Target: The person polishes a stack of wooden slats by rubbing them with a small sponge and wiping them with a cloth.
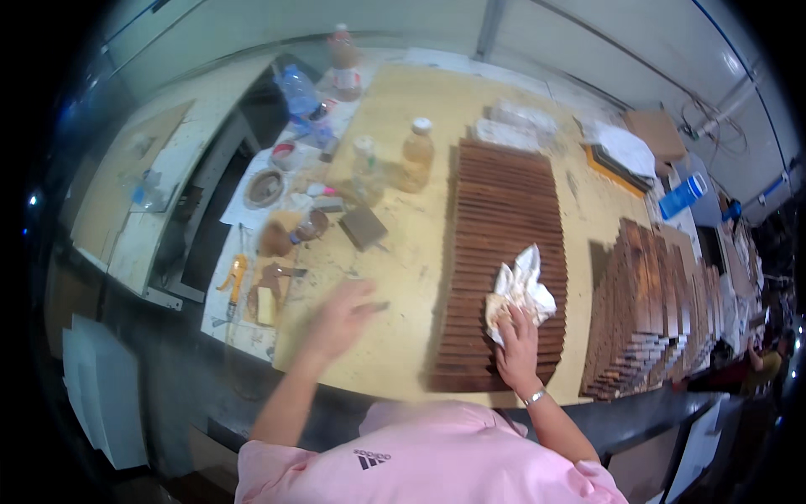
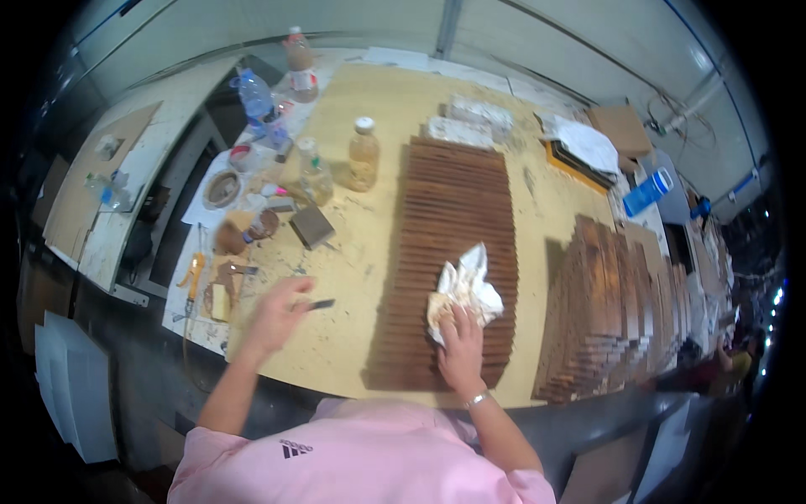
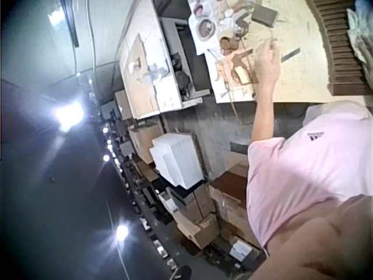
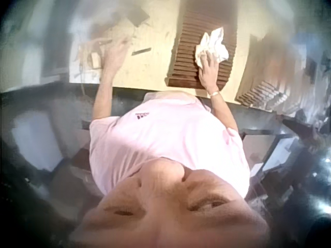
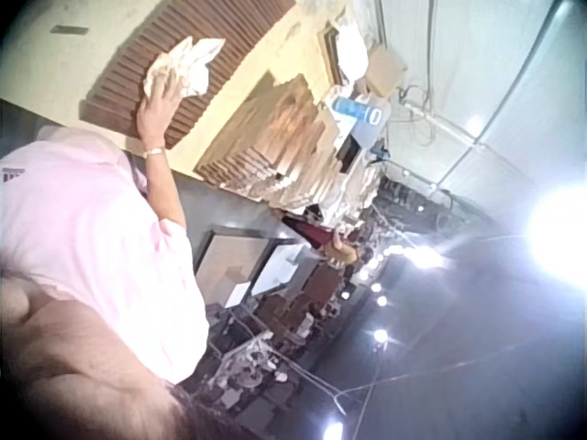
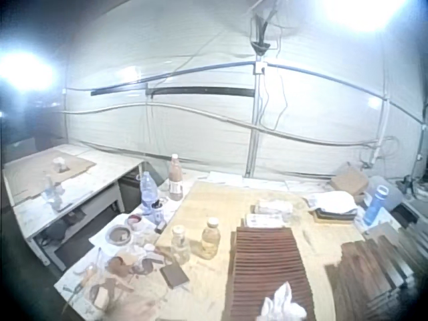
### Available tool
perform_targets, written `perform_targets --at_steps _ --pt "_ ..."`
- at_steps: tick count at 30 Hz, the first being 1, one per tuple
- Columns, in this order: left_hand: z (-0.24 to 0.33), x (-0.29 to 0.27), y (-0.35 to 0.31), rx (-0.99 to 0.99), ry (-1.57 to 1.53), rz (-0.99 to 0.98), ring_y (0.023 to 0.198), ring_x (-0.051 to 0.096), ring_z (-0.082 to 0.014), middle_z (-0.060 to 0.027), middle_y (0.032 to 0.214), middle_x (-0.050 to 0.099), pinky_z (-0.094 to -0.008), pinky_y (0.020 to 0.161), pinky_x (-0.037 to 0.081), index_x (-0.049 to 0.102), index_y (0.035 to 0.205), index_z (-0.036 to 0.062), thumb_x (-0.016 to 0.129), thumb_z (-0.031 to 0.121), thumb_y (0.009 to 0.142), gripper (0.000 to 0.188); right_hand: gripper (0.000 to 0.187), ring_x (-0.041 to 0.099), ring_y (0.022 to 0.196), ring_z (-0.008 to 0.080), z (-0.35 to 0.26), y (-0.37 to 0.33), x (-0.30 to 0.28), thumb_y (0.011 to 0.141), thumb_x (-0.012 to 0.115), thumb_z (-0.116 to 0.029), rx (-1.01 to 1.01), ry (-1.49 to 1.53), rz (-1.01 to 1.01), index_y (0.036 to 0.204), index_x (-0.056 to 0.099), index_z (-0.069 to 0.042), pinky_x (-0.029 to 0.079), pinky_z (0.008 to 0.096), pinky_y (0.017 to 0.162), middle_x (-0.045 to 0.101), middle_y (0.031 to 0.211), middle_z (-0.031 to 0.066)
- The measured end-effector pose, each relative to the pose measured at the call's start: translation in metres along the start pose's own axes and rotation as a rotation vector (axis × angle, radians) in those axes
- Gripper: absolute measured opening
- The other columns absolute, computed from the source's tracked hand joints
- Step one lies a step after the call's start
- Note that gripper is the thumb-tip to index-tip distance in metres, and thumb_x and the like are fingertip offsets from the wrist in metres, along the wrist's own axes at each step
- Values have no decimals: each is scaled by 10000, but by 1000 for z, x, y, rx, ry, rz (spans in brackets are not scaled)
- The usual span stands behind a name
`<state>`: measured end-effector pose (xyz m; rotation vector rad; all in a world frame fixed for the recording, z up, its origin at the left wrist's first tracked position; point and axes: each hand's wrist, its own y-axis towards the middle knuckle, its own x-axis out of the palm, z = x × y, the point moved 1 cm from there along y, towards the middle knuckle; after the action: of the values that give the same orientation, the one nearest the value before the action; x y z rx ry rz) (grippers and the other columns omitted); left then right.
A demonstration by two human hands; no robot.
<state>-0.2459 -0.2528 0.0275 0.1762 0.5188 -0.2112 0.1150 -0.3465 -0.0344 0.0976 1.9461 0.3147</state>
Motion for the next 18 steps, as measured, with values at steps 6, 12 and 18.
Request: perform_targets --at_steps 6,12,18 --pt "85 177 29 463 284 -346 1465 322 -458 -218 1633 283 -568 1185 299 362 1566 99 852 378 762 981 690 365 1422 457 9 5 -15 786 692 -41 -58 276 5 1439 469 -29 308 546 1177 410 1527 216" --pt "99 240 55 603 461 -474 1423 439 -373 -154 1518 492 -588 1147 366 544 1449 164 818 304 784 732 965 253 1497 470 48 -35 -39 767 777 -161 45 393 -40 1591 285 -61 232 547 1226 193 1646 281" --pt "83 198 94 370 169 -66 1014 656 -351 -153 1105 707 -448 923 523 724 1194 94 745 86 774 421 1201 223 1520 458 59 -75 -58 650 911 -398 121 106 -128 1591 261 -32 199 627 1208 180 1655 276"
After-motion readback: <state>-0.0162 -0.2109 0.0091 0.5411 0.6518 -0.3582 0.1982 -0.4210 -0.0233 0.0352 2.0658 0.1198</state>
